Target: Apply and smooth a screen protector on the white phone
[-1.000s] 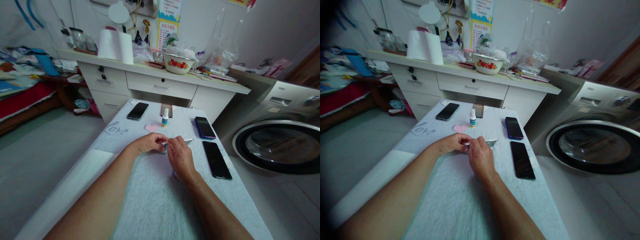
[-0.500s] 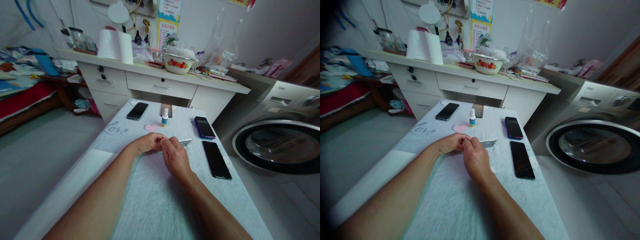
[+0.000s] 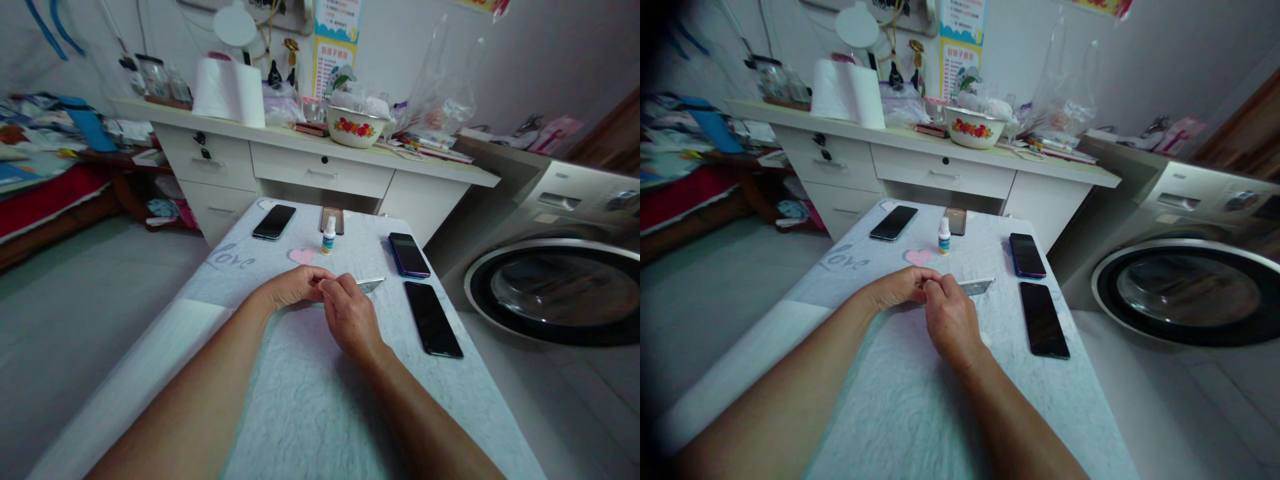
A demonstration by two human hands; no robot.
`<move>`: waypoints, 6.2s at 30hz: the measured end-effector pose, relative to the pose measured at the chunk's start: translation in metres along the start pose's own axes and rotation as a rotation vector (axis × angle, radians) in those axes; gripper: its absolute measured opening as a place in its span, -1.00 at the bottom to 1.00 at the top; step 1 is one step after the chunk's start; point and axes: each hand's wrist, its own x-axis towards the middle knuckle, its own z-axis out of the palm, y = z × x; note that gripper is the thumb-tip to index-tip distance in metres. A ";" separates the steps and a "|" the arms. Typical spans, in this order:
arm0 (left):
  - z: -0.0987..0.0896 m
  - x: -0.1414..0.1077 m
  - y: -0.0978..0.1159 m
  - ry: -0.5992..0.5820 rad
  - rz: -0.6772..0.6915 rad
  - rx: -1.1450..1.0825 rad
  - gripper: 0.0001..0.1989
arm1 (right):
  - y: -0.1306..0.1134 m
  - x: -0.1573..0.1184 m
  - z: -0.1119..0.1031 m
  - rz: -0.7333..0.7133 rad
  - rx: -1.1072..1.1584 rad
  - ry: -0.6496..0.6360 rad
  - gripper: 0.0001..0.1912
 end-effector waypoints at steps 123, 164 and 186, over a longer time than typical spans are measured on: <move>0.003 -0.002 0.005 0.141 0.081 -0.078 -0.68 | 0.049 0.001 -0.017 0.138 -0.002 0.148 -0.79; 0.001 0.000 0.001 0.143 0.075 -0.098 -0.70 | 0.086 0.001 -0.025 0.414 0.132 0.320 -0.75; 0.002 -0.001 0.001 0.135 0.065 -0.086 -0.69 | 0.089 0.001 -0.025 0.587 0.038 0.096 -0.75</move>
